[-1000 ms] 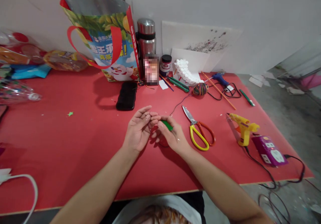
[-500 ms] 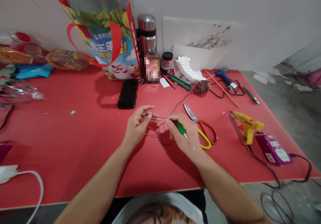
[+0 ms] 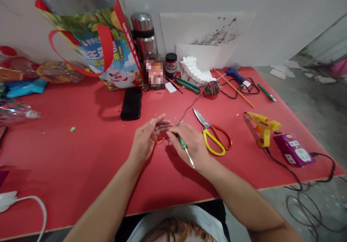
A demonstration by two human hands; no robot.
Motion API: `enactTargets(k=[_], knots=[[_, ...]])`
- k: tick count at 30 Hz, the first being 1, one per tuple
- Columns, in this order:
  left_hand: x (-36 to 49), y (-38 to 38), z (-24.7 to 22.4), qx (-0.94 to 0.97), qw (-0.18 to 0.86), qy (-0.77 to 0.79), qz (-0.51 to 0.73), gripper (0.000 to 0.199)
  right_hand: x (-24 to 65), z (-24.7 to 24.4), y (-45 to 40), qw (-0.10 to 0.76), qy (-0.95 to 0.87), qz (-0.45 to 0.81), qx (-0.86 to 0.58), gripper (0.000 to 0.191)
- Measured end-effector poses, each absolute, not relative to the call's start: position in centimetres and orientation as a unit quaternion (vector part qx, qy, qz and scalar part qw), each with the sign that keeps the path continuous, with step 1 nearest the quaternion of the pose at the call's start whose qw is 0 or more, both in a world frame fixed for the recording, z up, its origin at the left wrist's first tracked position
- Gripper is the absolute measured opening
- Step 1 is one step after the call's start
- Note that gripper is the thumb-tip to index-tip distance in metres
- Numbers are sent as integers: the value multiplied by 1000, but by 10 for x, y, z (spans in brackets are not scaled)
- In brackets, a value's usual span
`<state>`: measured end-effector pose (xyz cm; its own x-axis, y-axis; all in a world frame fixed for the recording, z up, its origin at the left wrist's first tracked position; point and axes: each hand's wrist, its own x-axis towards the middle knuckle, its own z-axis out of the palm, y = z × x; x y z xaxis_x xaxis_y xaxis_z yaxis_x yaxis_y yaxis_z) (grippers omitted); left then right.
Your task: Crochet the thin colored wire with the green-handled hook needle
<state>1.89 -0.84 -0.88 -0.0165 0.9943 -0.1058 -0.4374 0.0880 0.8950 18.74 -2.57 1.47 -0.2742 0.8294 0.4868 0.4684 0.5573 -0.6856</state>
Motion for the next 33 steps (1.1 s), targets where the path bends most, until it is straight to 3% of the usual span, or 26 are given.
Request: enactTargets(k=[5,6,10,14,18,25,33], knots=[[4,5,-3,137,646,394,639,16,177,14,-37,287,-865,122,-392,36],[1,6,-1,121,658,390,632,19,177,14,-37,279,-874,118,-380,36],[-7,4,3,144,694,343,617,29,187,19,-34,370,-831,176,-375,27],[-3,-1,4,213,688,343,603,40,199,27,-28,495,-658,389,-414,28],[4,-7,6,273,665,357,597,40,202,30,-23,518,-540,540,-386,25],[9,-14,11,323,646,412,555,57,201,28,-19,500,-538,554,-392,21],[18,-22,4,363,672,390,515,60,198,24,-11,497,-544,519,-433,29]])
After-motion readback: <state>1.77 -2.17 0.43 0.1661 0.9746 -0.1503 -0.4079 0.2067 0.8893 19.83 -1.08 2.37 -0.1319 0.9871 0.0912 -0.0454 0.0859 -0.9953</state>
